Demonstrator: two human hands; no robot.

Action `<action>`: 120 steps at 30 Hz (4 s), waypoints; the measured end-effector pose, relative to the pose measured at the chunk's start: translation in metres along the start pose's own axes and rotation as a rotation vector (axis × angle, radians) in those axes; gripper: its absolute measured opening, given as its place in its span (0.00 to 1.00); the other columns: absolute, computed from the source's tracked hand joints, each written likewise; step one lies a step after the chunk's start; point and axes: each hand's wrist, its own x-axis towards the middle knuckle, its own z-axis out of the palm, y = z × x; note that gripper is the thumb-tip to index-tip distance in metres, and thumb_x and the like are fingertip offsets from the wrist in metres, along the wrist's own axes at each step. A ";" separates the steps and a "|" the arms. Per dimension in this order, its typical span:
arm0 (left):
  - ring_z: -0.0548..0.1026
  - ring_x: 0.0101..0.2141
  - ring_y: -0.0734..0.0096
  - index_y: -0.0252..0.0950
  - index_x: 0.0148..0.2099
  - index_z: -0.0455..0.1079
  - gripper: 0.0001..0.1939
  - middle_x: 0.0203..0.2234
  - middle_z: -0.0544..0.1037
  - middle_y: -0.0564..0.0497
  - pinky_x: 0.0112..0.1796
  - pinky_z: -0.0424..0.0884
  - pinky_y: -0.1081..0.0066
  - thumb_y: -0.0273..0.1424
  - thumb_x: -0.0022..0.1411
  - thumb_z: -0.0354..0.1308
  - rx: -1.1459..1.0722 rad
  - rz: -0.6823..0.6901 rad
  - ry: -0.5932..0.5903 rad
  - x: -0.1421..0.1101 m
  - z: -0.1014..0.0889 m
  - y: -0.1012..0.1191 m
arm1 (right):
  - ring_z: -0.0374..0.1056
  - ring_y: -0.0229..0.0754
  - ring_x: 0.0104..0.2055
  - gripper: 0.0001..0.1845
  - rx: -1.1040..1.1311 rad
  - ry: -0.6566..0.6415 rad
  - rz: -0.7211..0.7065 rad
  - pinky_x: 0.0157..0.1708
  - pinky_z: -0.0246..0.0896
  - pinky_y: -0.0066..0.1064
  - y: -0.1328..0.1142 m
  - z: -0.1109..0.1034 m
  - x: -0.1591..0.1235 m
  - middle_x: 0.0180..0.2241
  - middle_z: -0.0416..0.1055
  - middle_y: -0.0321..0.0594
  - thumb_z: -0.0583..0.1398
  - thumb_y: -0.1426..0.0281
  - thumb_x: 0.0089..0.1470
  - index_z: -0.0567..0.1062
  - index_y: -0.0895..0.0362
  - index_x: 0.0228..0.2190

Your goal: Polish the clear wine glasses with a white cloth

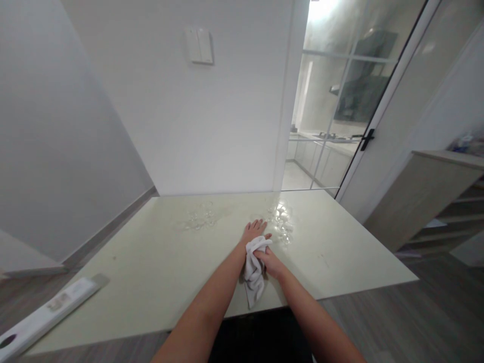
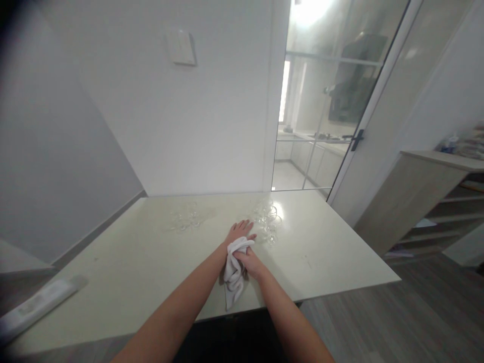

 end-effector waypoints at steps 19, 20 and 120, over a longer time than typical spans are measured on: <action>0.76 0.24 0.77 0.40 0.60 0.43 0.29 0.30 0.75 0.52 0.28 0.72 0.75 0.32 0.62 0.54 -1.066 -0.696 0.867 -0.037 -0.084 -0.073 | 0.70 0.50 0.51 0.44 0.175 0.028 0.105 0.53 0.60 0.45 0.002 0.001 0.008 0.39 0.78 0.48 0.46 0.32 0.42 0.77 0.54 0.37; 0.76 0.23 0.77 0.40 0.60 0.44 0.29 0.29 0.75 0.52 0.28 0.72 0.75 0.31 0.62 0.54 -1.087 -0.689 0.855 -0.034 -0.085 -0.074 | 0.70 0.50 0.51 0.43 0.172 0.027 0.099 0.53 0.60 0.44 0.002 0.000 0.008 0.39 0.77 0.48 0.47 0.33 0.42 0.77 0.54 0.38; 0.58 0.13 0.74 0.39 0.33 0.61 0.20 0.10 0.58 0.61 0.19 0.57 0.74 0.49 0.65 0.40 -0.725 -0.330 0.520 -0.112 -0.067 -0.011 | 0.71 0.47 0.38 0.21 0.153 0.286 -0.039 0.42 0.66 0.38 -0.009 -0.003 0.003 0.35 0.77 0.38 0.65 0.64 0.35 0.74 0.54 0.36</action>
